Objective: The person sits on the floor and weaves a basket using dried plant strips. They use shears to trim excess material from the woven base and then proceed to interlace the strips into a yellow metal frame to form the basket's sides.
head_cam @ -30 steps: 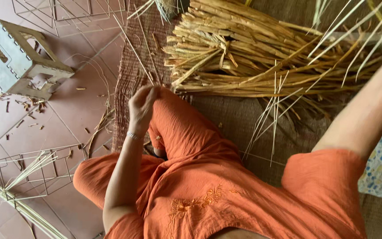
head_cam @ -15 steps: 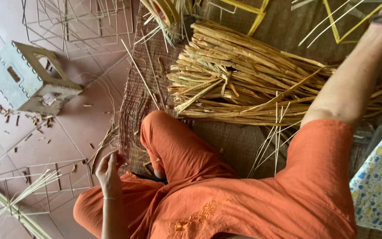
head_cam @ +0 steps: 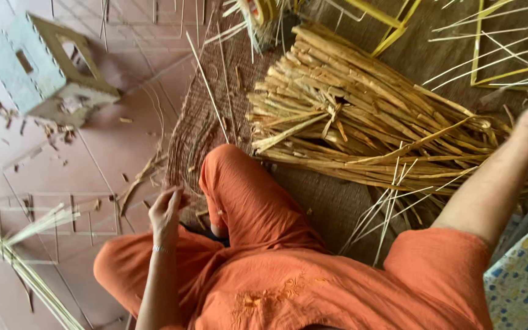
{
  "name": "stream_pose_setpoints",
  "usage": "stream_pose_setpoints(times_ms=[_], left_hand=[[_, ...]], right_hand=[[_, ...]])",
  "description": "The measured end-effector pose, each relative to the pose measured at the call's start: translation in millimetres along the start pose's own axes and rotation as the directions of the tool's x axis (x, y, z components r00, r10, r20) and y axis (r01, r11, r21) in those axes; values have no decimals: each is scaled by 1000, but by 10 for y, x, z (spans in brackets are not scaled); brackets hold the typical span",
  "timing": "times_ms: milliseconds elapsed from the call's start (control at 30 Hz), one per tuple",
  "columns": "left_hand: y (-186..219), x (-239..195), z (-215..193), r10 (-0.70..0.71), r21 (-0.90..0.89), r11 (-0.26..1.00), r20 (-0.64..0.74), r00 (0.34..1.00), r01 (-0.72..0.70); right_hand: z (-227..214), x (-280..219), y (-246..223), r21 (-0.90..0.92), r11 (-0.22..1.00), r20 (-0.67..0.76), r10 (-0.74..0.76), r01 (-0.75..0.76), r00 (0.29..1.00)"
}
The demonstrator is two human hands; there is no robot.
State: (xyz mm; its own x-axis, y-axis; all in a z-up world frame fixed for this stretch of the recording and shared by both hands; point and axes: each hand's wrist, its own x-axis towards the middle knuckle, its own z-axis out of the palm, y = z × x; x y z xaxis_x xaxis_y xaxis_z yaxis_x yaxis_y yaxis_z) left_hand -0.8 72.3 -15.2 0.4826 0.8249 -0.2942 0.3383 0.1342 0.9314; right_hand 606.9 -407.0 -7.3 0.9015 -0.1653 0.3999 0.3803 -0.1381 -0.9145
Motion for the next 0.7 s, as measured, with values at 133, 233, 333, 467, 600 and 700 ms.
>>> stream_pose_setpoints(times_ms=[133,233,333,467,600,700], left_hand=[[55,1,232,26,23,999,49,998,-27],[57,-76,279,62,-63,996,84,995,-56],[-8,-191,102,65,-92,994,44,997,-61],[-172,-400,-234,22,-144,989,-91,996,-35],[-309,-555,-463,1,-216,976,-160,987,-35],[-396,-528,-507,-10,-251,967,-164,986,-32]], right_hand=[[689,36,158,49,994,248,86,-101,965],[1330,74,606,-21,980,342,194,-198,920],[1848,-1,830,106,885,434,369,-453,822],[2204,-109,835,132,881,367,382,-453,848],[2253,127,759,254,844,260,412,-473,873],[2181,408,654,237,898,191,331,-371,924]])
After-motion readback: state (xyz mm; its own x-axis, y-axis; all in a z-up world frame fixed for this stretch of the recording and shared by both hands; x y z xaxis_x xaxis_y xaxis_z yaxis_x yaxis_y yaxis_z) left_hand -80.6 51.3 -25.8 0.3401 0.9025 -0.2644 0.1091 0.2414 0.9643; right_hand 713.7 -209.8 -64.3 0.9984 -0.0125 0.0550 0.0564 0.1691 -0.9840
